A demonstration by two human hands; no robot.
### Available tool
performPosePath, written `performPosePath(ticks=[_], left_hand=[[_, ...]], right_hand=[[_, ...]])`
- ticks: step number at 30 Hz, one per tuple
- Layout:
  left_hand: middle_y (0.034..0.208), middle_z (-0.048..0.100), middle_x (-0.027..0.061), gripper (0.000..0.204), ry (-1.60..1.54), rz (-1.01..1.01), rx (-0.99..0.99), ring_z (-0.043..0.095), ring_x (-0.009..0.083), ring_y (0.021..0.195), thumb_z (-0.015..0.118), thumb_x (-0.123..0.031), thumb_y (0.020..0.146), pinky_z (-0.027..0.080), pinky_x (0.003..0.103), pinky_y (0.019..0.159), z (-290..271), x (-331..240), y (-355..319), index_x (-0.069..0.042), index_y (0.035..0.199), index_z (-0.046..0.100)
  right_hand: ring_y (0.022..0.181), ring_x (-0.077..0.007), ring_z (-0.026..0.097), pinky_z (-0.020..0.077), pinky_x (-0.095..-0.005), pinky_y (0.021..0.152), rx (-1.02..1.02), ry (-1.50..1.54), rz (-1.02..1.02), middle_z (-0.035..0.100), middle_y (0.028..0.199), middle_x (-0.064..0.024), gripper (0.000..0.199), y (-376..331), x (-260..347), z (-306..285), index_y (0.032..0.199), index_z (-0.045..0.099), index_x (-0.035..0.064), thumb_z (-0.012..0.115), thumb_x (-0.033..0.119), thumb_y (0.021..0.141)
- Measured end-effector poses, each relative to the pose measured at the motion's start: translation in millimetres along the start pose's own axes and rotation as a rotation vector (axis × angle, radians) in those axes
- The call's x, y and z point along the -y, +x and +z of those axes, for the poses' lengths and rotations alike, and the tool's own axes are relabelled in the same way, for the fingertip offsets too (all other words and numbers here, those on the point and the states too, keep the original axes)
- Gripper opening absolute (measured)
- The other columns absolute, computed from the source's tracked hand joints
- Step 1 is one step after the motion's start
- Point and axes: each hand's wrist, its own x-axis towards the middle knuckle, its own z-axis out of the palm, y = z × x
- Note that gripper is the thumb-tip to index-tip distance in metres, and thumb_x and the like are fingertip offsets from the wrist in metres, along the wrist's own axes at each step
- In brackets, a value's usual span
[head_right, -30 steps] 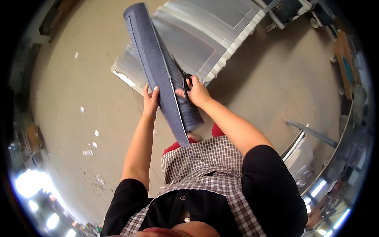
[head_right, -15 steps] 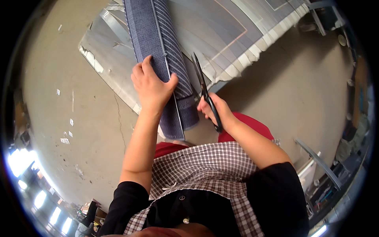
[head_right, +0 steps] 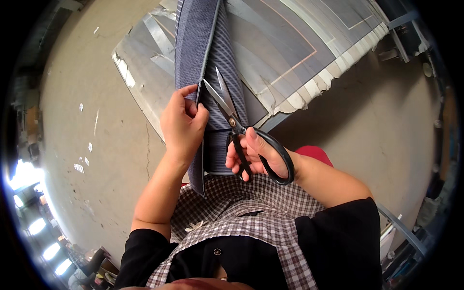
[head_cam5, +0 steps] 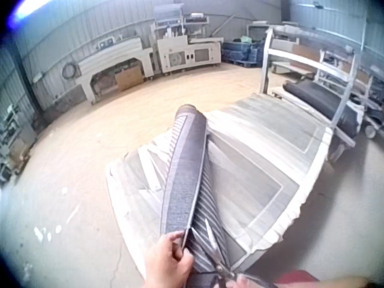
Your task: The person uses large shears to trim the edge of a roll of patterned blue and gray rubberized material. They hold the material with one hand while making precise cuts along the length of the roll.
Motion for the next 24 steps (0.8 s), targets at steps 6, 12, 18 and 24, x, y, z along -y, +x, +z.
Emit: performPosePath(ticks=[6,12,18,24], left_hand=[[0.065,0.056,0.0007,0.046,-0.035,0.014,-0.017,0.058,0.0171,0.058,0.072,0.0,0.076,0.05,0.032,0.058,9,-3,-17,-0.005,0.121,0.065],[0.066,0.055,-0.0032,0.045,-0.135,-0.021,-0.001,0.052,0.0058,0.058,0.072,0.003,0.078,0.046,0.023,0.057,12,0,-15,-0.001,0.123,0.066],[0.067,0.053,-0.0041,0.047,-0.186,-0.044,0.031,0.049,0.0039,0.059,0.071,0.004,0.079,0.044,0.02,0.057,8,2,-13,0.001,0.125,0.065],[0.068,0.05,-0.0058,0.049,-0.27,-0.118,0.069,0.046,0.0024,0.06,0.071,0.006,0.08,0.041,0.019,0.057,3,5,-13,0.002,0.128,0.063]], right_hand=[[0.102,-0.021,0.061,0.0526,-0.032,0.079,-0.014,0.141,0.019,0.06,0.116,-0.0124,0.1,-8,-9,10,0.121,0.052,0.0023,0.025,0.093,0.087],[0.098,-0.0231,0.063,0.0536,-0.0317,0.075,0.001,0.22,0.058,0.061,0.113,-0.0128,0.101,-6,-12,18,0.117,0.054,0.0023,0.02,0.093,0.087],[0.095,-0.0224,0.063,0.0535,-0.0312,0.074,-0.058,0.276,0.051,0.061,0.11,-0.0136,0.102,-1,-8,27,0.116,0.052,0.0015,0.02,0.094,0.086],[0.093,-0.0214,0.062,0.052,-0.0312,0.072,-0.093,0.283,0.061,0.06,0.108,-0.0138,0.103,-3,-5,38,0.115,0.051,0.0015,0.02,0.095,0.084]])
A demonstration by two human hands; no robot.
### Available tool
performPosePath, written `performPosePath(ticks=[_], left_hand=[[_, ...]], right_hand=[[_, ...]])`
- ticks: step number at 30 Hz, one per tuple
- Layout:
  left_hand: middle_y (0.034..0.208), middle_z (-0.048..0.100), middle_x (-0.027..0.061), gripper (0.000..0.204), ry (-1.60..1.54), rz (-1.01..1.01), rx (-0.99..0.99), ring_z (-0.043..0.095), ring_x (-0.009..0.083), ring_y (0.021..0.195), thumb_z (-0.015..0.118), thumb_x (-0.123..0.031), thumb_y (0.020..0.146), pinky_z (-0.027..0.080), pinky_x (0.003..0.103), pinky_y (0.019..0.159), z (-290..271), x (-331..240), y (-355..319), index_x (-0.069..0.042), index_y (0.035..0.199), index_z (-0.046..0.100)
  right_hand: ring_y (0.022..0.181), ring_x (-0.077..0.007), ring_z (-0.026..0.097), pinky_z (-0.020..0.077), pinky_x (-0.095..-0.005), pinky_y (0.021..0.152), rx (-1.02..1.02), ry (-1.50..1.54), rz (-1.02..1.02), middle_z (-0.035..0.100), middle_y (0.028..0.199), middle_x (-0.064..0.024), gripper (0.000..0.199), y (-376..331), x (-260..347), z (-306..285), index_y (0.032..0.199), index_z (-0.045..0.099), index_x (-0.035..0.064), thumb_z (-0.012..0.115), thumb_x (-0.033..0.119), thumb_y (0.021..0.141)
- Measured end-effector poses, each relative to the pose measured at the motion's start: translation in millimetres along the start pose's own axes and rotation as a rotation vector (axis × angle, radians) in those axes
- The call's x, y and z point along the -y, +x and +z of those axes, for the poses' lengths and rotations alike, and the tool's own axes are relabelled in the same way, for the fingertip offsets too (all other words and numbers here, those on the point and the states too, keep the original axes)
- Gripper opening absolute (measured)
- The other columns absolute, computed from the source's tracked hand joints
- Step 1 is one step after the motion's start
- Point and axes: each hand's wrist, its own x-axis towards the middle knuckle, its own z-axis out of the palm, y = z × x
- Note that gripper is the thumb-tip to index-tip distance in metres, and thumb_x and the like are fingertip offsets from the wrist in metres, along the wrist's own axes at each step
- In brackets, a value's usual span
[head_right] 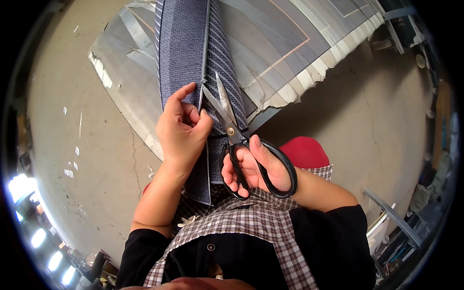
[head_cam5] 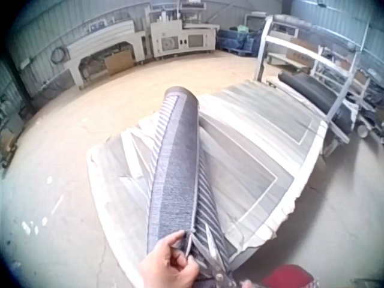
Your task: The person uses large shears to trim the edge of a roll of patterned blue and gray rubberized material. They hold the material with one hand while making precise cuts along the length of the roll.
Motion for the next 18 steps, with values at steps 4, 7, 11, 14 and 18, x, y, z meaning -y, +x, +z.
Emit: performPosePath(ticks=[4,7,11,14,18], left_hand=[[0.068,0.049,-0.0062,0.049,-0.005,0.011,0.013,0.046,0.0019,0.061,0.071,0.007,0.08,0.04,0.018,0.057,-2,4,1,0.003,0.128,0.062],[0.068,0.05,-0.0062,0.049,0.004,0.021,0.013,0.046,0.0019,0.061,0.071,0.007,0.08,0.04,0.018,0.057,-5,6,2,0.003,0.128,0.063],[0.064,0.052,-0.0034,0.049,0.023,0.027,-0.008,0.05,0.0061,0.056,0.071,0.006,0.076,0.045,0.022,0.055,-7,9,2,0.0,0.124,0.063],[0.062,0.054,-0.0019,0.049,0.025,0.037,-0.013,0.053,0.0081,0.054,0.071,0.005,0.075,0.047,0.025,0.054,-9,10,3,-0.001,0.122,0.064],[0.062,0.054,-0.0018,0.048,0.027,0.021,-0.007,0.053,0.0078,0.054,0.071,0.005,0.075,0.047,0.024,0.054,-16,7,2,-0.001,0.122,0.064]], right_hand=[[0.09,-0.0207,0.06,0.0508,-0.0309,0.071,-0.016,0.02,-0.009,0.059,0.107,-0.0136,0.103,3,-1,3,0.114,0.051,0.0018,0.021,0.095,0.084],[0.092,-0.0194,0.061,0.0519,-0.0304,0.072,0.058,0.128,-0.074,0.06,0.106,-0.0121,0.097,8,-9,1,0.119,0.052,-0.0013,0.024,0.088,0.091],[0.089,-0.0209,0.058,0.0501,-0.0311,0.071,-0.011,0.036,-0.017,0.059,0.106,-0.0135,0.102,8,-6,8,0.113,0.051,0.0021,0.022,0.096,0.083],[0.089,-0.021,0.058,0.05,-0.0311,0.071,-0.014,0.028,-0.015,0.059,0.106,-0.0134,0.103,8,-6,9,0.114,0.051,0.0018,0.022,0.096,0.083],[0.088,-0.0209,0.058,0.0498,-0.0308,0.071,-0.02,0.048,-0.013,0.059,0.106,-0.0133,0.103,13,-6,16,0.114,0.051,0.0015,0.022,0.095,0.083]])
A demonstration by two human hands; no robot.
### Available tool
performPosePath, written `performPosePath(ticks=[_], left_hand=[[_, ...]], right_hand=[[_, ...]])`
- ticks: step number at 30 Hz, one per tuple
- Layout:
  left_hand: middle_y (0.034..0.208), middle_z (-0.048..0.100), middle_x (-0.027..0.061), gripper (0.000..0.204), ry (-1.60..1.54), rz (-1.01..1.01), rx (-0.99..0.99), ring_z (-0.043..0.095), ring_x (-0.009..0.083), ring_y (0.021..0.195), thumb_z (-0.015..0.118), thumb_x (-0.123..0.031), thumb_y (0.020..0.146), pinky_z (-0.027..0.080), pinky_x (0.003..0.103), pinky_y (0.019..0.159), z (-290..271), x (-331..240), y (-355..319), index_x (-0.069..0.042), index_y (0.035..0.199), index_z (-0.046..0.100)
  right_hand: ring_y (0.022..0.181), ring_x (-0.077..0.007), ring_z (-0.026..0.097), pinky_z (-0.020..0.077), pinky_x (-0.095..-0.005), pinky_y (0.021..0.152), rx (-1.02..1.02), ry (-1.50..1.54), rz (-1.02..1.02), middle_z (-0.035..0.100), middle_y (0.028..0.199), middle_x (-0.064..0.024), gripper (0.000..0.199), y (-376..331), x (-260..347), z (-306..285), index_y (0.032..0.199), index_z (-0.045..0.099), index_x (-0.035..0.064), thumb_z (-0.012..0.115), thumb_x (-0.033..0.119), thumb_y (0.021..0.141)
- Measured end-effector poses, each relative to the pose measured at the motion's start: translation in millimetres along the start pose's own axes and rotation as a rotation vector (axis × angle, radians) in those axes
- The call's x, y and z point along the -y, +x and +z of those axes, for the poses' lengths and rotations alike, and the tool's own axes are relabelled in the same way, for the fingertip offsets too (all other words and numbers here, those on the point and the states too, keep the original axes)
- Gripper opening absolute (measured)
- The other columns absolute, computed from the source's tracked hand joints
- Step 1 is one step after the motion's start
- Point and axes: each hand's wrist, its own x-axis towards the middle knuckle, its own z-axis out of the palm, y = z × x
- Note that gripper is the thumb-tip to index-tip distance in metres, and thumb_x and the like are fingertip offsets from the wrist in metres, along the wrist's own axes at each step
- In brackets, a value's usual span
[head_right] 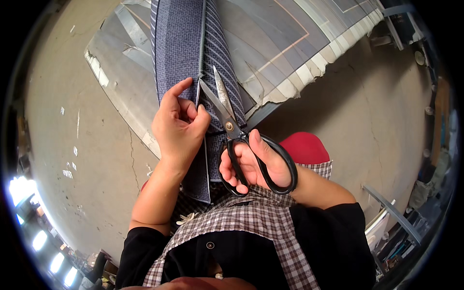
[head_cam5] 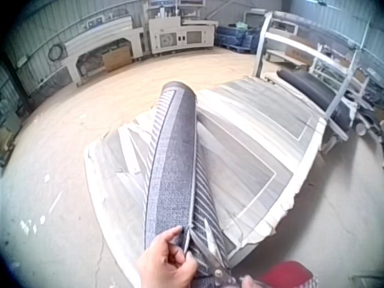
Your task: The person uses large shears to trim the edge of a roll of patterned blue and gray rubberized material. They hold the material with one hand while making precise cuts along the length of the roll.
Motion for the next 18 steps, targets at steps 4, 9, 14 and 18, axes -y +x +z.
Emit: performPosePath(ticks=[4,9,14,18], left_hand=[[0.062,0.054,-0.0017,0.048,-0.01,-0.003,0.004,0.053,0.0078,0.054,0.071,0.005,0.075,0.047,0.024,0.054,-4,2,1,0.0,0.122,0.064],[0.063,0.055,-0.0017,0.048,-0.017,0.001,0.01,0.054,0.0079,0.054,0.072,0.005,0.075,0.048,0.025,0.054,-7,2,1,0.0,0.123,0.064],[0.063,0.055,-0.0018,0.049,-0.037,-0.022,0.021,0.054,0.0082,0.055,0.072,0.005,0.075,0.048,0.025,0.055,-10,8,-1,-0.001,0.123,0.064],[0.063,0.055,-0.002,0.049,0.037,0.012,0.021,0.054,0.0083,0.055,0.072,0.005,0.075,0.048,0.025,0.055,-14,3,-1,-0.001,0.123,0.064]], right_hand=[[0.087,-0.0207,0.057,0.0494,-0.0307,0.071,0.007,-0.011,0.011,0.058,0.106,-0.0134,0.102,0,-2,4,0.113,0.051,0.0017,0.023,0.095,0.084],[0.089,-0.0194,0.059,0.052,-0.0303,0.071,0.056,0.128,-0.06,0.06,0.104,-0.0127,0.097,6,-9,1,0.116,0.053,-0.002,0.025,0.087,0.092],[0.089,-0.0196,0.06,0.0521,-0.0305,0.071,0.031,0.161,-0.055,0.06,0.104,-0.0131,0.098,9,-11,7,0.117,0.053,-0.0018,0.026,0.088,0.091],[0.087,-0.02,0.058,0.051,-0.0307,0.07,-0.032,0.078,-0.012,0.059,0.105,-0.0139,0.101,13,-5,13,0.115,0.051,0.0007,0.024,0.094,0.085]])
